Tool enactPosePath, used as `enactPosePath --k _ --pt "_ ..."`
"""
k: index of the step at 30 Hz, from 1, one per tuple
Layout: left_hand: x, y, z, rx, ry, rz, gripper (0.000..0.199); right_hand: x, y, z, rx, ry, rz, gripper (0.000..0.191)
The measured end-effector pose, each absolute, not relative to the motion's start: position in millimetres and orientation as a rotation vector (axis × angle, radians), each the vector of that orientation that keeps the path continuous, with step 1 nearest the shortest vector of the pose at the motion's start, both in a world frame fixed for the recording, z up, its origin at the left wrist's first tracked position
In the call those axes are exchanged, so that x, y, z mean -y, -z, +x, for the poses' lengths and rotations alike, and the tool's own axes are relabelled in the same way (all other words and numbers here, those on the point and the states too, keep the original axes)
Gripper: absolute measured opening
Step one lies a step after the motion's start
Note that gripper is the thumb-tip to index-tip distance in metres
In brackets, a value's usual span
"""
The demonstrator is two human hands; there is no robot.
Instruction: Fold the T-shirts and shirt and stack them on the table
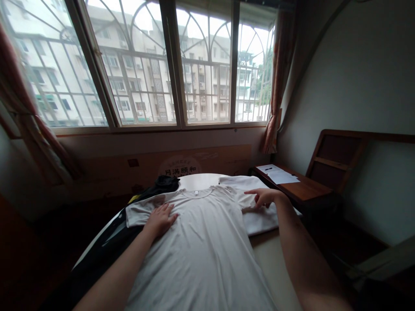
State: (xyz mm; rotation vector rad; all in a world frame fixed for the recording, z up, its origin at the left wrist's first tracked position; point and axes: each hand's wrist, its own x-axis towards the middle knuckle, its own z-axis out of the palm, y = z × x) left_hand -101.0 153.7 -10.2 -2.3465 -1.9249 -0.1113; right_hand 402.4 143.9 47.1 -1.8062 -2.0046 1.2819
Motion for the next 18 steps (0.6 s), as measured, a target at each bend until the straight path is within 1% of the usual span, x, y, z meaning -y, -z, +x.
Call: enactPosePath --k 2,5,7,9,12,16,18 --pt "-153 9 -100 1.919 0.105 -2.351 0.067 -140 -52 402 2.036 -1.324 -1.838 0.089" --pt "-152 7 -100 1.910 0.098 -2.358 0.067 -134 -59 400 2.015 -1.321 -1.997 0.055" --pt "-152 6 -100 1.917 0.091 -2.359 0.068 -131 -63 401 1.980 -1.217 -2.107 0.034" --pt "-153 7 -100 1.928 0.081 -2.358 0.068 -131 -65 402 1.950 -1.081 -2.171 0.024" --pt "-153 8 -100 1.941 0.087 -2.348 0.067 -139 -65 397 1.904 -0.819 -2.174 0.025" --pt "-155 10 -101 1.938 0.116 -2.348 0.067 -160 -57 364 1.853 -0.336 -2.016 0.049" --pt "-155 10 -102 1.936 0.122 -2.352 0.068 -171 -46 339 1.855 -0.183 -1.947 0.056"
